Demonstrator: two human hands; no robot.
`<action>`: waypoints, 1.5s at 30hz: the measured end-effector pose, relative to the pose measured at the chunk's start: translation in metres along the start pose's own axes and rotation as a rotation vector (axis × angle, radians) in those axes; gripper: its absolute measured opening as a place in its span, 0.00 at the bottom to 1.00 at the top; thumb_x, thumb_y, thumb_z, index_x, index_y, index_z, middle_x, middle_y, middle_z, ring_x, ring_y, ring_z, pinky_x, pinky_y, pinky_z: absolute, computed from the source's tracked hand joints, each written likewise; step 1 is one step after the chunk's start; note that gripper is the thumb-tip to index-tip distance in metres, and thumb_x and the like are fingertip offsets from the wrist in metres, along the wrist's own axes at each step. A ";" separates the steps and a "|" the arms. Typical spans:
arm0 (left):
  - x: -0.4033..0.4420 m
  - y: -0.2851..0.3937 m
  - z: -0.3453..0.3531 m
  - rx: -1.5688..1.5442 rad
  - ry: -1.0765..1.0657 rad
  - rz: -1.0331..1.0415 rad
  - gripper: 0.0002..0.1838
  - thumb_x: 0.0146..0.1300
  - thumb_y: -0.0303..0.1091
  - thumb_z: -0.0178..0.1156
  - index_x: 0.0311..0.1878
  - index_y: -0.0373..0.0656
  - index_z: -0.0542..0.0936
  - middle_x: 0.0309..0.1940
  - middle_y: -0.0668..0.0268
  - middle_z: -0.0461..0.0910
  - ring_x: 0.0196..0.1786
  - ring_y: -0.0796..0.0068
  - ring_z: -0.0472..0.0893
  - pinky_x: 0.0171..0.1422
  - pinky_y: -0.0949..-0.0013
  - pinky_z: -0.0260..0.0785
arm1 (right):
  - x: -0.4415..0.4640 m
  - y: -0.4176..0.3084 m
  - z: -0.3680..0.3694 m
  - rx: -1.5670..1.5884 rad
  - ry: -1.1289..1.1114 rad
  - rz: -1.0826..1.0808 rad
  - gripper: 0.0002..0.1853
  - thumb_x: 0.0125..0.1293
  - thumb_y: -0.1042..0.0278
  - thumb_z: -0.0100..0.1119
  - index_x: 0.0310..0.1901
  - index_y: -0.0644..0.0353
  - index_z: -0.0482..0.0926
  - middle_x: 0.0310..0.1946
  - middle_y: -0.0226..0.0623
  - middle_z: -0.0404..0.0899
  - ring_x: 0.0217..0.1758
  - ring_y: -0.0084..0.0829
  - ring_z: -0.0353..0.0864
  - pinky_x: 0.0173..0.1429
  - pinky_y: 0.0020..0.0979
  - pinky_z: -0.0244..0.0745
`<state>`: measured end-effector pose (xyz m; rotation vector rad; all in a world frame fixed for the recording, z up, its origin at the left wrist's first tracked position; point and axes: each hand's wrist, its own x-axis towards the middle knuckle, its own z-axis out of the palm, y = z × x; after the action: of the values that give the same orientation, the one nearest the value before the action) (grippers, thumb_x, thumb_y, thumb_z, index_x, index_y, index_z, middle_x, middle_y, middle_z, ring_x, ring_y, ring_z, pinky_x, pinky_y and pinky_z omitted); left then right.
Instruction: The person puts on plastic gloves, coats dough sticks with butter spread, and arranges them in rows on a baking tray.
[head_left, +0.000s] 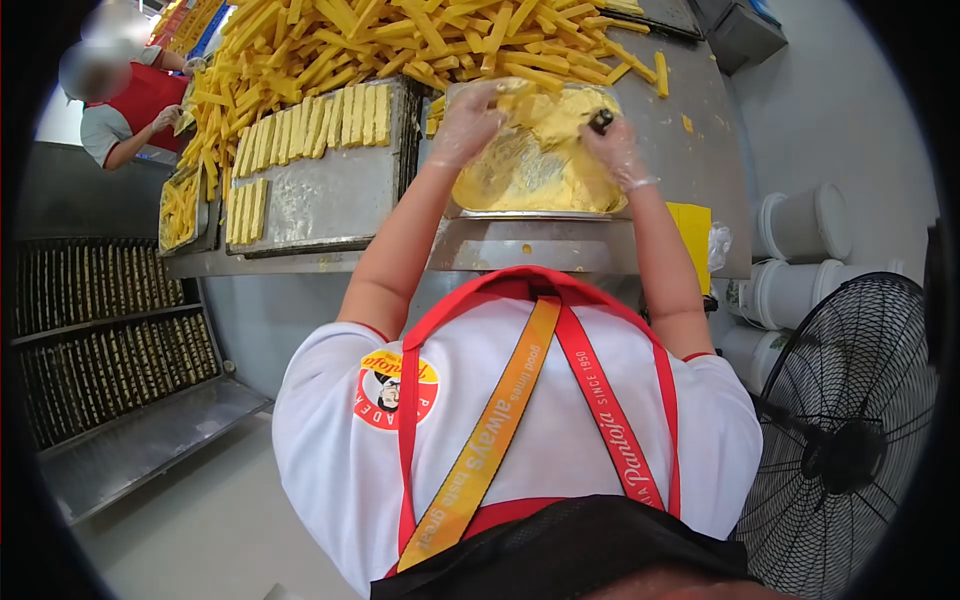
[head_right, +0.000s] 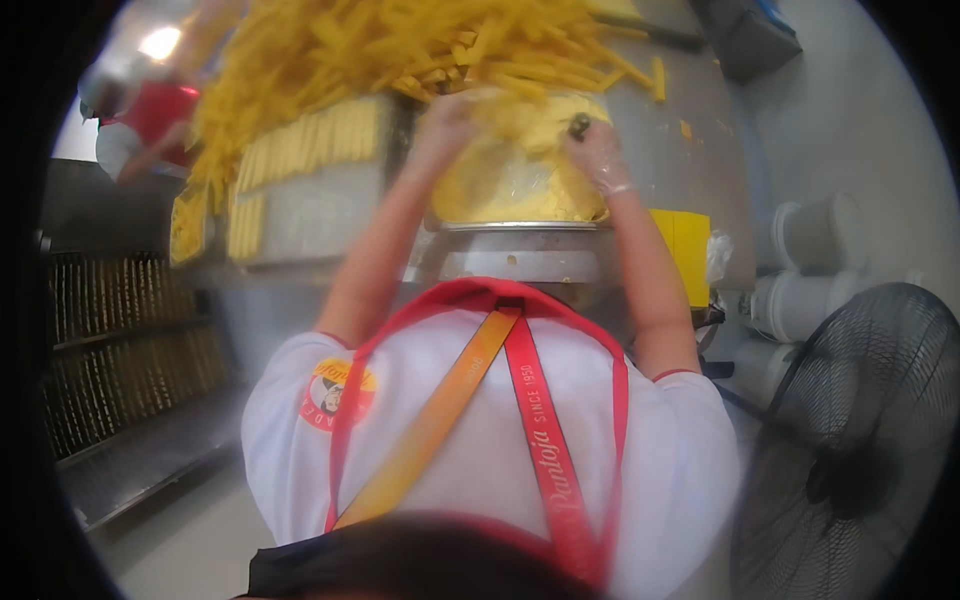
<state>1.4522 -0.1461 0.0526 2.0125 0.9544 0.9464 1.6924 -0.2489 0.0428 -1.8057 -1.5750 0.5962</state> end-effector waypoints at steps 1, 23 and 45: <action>-0.014 0.015 -0.007 -0.096 -0.062 -0.158 0.22 0.56 0.29 0.65 0.56 0.39 0.81 0.46 0.58 0.84 0.51 0.63 0.82 0.58 0.63 0.74 | 0.004 0.003 -0.002 -0.157 0.135 -0.013 0.09 0.63 0.63 0.62 0.37 0.61 0.81 0.30 0.48 0.83 0.36 0.48 0.83 0.43 0.42 0.77; -0.083 -0.019 0.012 0.150 0.102 -0.102 0.23 0.57 0.29 0.60 0.58 0.39 0.76 0.44 0.44 0.82 0.49 0.43 0.81 0.52 0.54 0.73 | -0.006 -0.010 0.030 0.616 0.207 0.158 0.09 0.60 0.67 0.66 0.35 0.64 0.81 0.26 0.31 0.81 0.29 0.23 0.82 0.33 0.29 0.76; -0.078 -0.003 -0.004 0.260 -0.080 -0.087 0.11 0.53 0.27 0.62 0.41 0.40 0.83 0.33 0.52 0.83 0.39 0.50 0.83 0.45 0.56 0.75 | -0.003 -0.020 0.018 0.498 0.187 0.203 0.09 0.62 0.71 0.67 0.33 0.68 0.80 0.26 0.36 0.83 0.25 0.28 0.85 0.30 0.27 0.80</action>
<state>1.4123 -0.2089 0.0277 2.1849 1.1601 0.7187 1.6658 -0.2472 0.0453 -1.5904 -1.0130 0.8063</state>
